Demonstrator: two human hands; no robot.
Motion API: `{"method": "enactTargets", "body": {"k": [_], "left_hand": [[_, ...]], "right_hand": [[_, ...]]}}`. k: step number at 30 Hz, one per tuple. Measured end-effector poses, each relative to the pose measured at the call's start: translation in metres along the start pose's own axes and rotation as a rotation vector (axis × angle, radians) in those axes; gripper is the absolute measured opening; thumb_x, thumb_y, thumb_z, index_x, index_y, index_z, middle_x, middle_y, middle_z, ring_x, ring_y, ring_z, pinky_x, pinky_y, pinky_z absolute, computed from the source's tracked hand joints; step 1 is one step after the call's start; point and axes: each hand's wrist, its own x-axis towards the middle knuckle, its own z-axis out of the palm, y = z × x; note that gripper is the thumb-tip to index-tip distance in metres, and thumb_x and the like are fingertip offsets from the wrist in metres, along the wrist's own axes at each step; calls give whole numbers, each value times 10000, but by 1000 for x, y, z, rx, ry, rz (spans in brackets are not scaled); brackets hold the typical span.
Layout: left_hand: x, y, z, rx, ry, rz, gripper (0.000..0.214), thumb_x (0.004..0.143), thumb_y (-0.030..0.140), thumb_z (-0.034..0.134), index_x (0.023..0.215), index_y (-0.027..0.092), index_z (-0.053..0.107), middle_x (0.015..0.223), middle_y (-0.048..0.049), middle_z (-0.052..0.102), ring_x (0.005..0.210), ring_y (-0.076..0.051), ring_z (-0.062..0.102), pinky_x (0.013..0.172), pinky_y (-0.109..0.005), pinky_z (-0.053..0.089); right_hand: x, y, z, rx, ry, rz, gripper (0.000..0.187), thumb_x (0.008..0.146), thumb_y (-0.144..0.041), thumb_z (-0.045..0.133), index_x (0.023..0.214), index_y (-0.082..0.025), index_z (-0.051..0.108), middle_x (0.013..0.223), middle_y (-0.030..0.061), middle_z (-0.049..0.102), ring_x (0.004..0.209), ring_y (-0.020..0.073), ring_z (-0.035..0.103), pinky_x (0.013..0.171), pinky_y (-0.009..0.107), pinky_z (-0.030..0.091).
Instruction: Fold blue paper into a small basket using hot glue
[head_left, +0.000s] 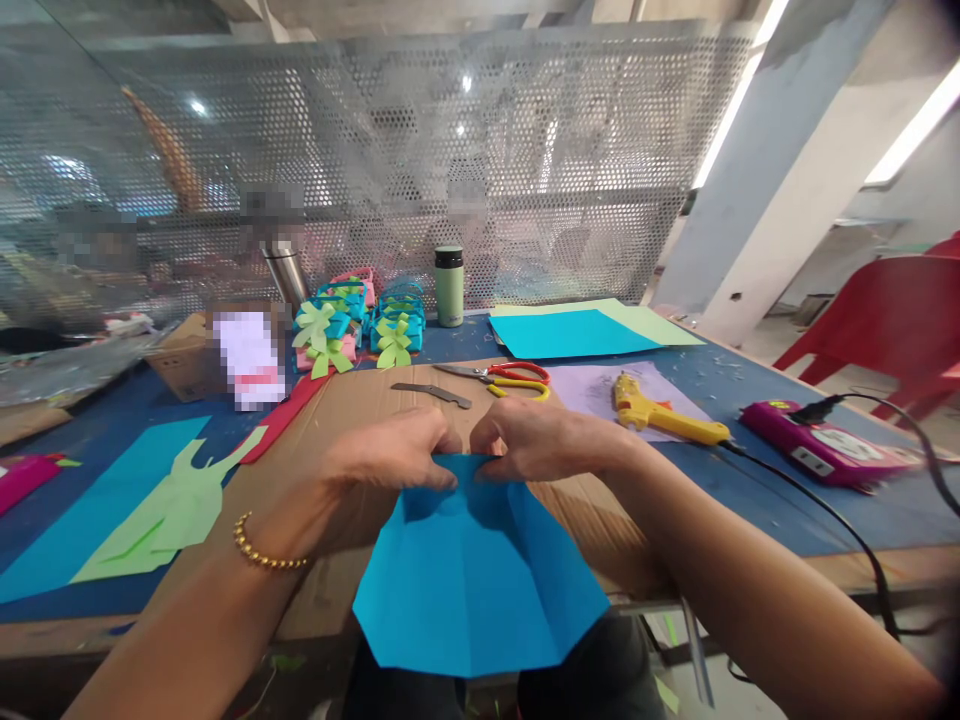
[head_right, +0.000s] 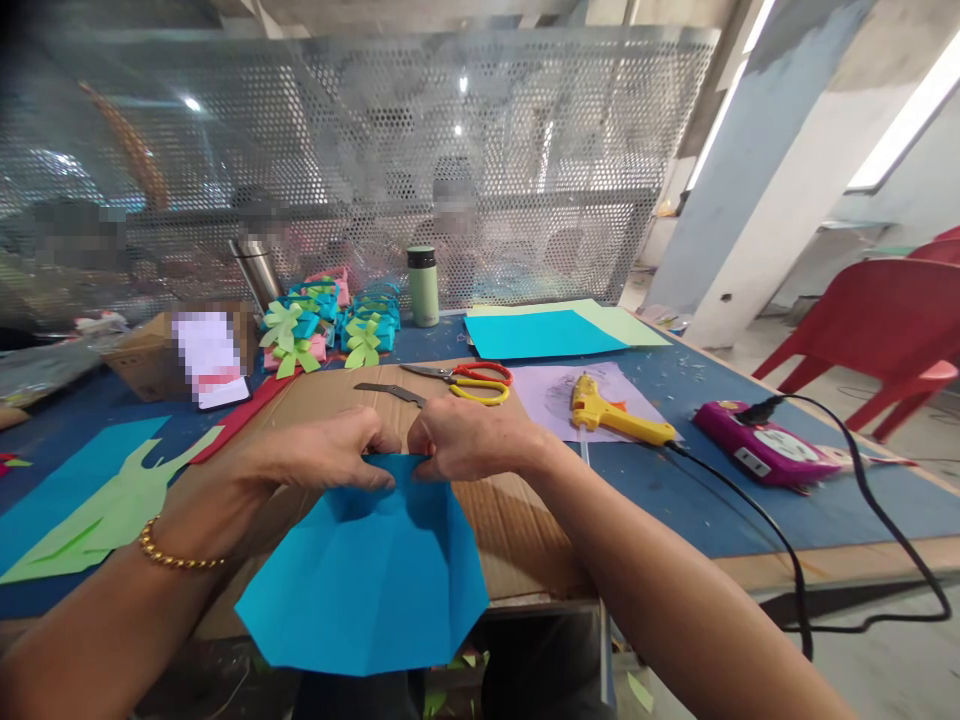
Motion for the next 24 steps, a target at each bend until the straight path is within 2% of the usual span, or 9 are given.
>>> {"method": "enactTargets", "body": {"k": [4,10,17,24], "left_hand": [[-2,0,-4,-9,-7,-4,256,718,256,614,561,188,424,552,63,318,506,-89,297,445,-268,191],[-6,-1,-10,4,-62,-60,135,707,248,617,626,172,540,565,58,373,509,-95,319,448,-262,170],[-5,-3,-9,12,-49,-38,212,698,242,620,581,189,452,552,62,318,503,-95,301,440,-263,163],[-8,-3,-14,39,-42,-14,330,753,311,604,554,194,369,586,55,279,539,-97,265,471,-263,185]], "right_hand": [[0,-1,-2,13,-9,7,139,766,-293,647,725,-175,706,677,0,660,621,131,546,541,246,306],[-1,-2,-7,15,-43,19,136,771,-270,640,796,-178,736,722,6,676,637,135,554,530,244,305],[0,0,-5,7,-39,-4,140,787,-288,643,791,-181,734,743,14,689,650,144,560,546,246,316],[-2,-2,-6,-17,-21,-10,118,757,-244,644,793,-181,736,741,10,690,647,135,550,546,238,306]]}}
